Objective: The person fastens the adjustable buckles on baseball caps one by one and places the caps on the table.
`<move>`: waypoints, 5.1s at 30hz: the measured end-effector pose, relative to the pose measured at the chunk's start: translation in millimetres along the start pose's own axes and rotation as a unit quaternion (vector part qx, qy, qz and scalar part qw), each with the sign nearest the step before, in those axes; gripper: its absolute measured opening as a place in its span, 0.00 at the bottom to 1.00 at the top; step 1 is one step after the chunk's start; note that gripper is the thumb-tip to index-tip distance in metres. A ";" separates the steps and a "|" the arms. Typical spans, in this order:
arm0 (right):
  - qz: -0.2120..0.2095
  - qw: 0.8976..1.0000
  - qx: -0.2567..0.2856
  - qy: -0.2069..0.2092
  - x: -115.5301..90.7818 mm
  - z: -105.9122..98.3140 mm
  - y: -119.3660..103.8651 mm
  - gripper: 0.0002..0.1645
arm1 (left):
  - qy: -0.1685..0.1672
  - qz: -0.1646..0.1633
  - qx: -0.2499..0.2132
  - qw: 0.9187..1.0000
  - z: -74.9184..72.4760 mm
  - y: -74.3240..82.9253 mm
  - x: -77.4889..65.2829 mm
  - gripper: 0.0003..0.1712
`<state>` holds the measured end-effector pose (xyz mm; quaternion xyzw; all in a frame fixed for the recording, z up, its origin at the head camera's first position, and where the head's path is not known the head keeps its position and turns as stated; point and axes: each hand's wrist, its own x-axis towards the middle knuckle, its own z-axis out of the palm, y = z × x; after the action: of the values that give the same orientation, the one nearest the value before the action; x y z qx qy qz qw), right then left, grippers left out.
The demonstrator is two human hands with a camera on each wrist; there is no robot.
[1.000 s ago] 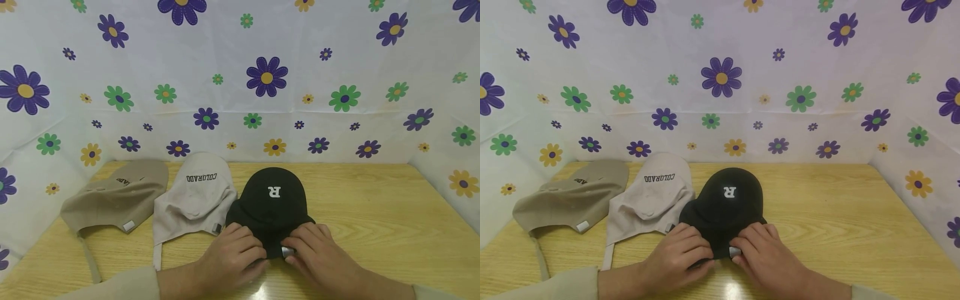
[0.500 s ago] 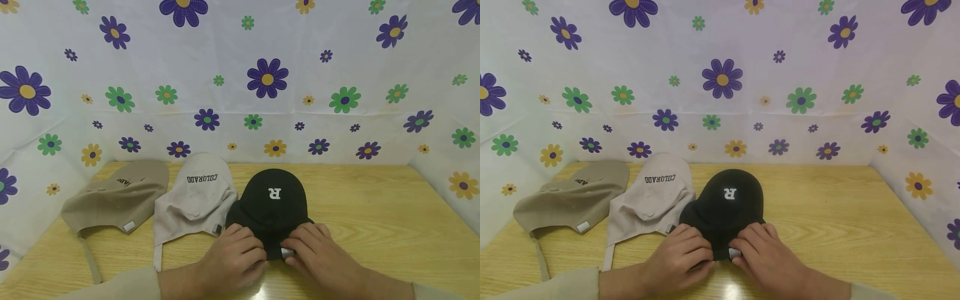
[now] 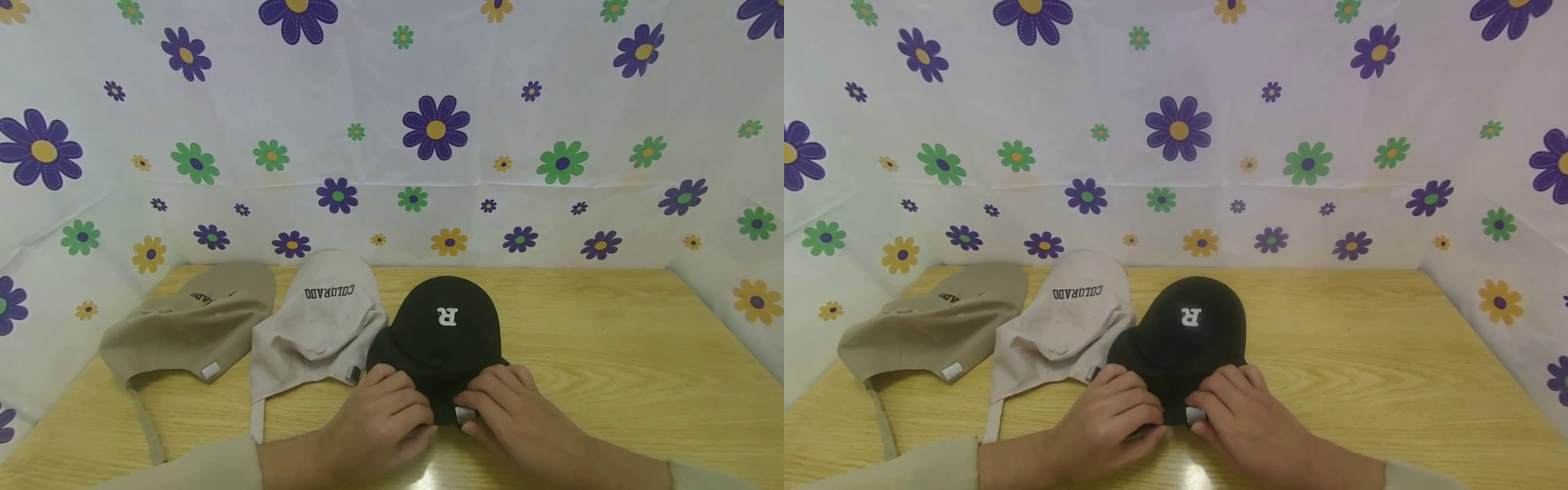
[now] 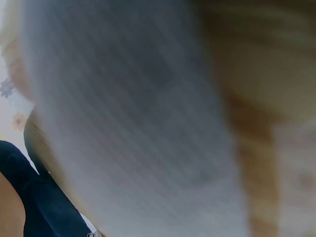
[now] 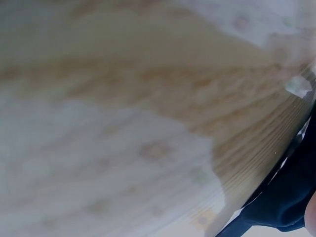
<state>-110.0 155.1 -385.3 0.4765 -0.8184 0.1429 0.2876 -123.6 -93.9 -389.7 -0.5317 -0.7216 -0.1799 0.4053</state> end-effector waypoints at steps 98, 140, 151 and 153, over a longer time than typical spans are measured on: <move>-0.005 1.000 -0.016 -0.002 -10.9 -6.0 6.2 0.21 | -0.055 0.012 -0.016 0.998 -2.5 -1.4 -3.9 0.13; 0.009 0.999 -0.042 -0.010 -13.3 -6.7 7.1 0.21 | -0.047 0.011 -0.042 0.998 0.6 -3.1 -3.8 0.08; 0.024 0.997 -0.053 -0.053 -15.7 -7.7 5.4 0.19 | -0.041 0.022 -0.040 0.998 1.9 -3.4 -3.6 0.08; 0.022 0.997 -0.051 -0.051 -15.9 -7.4 5.7 0.18 | -0.042 0.024 -0.040 0.998 1.8 -3.4 -3.5 0.08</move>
<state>-106.4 172.8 -388.8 0.4497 -0.8484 0.0826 0.2668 -127.0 -96.1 -392.9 -0.5714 -0.7173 -0.1763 0.3577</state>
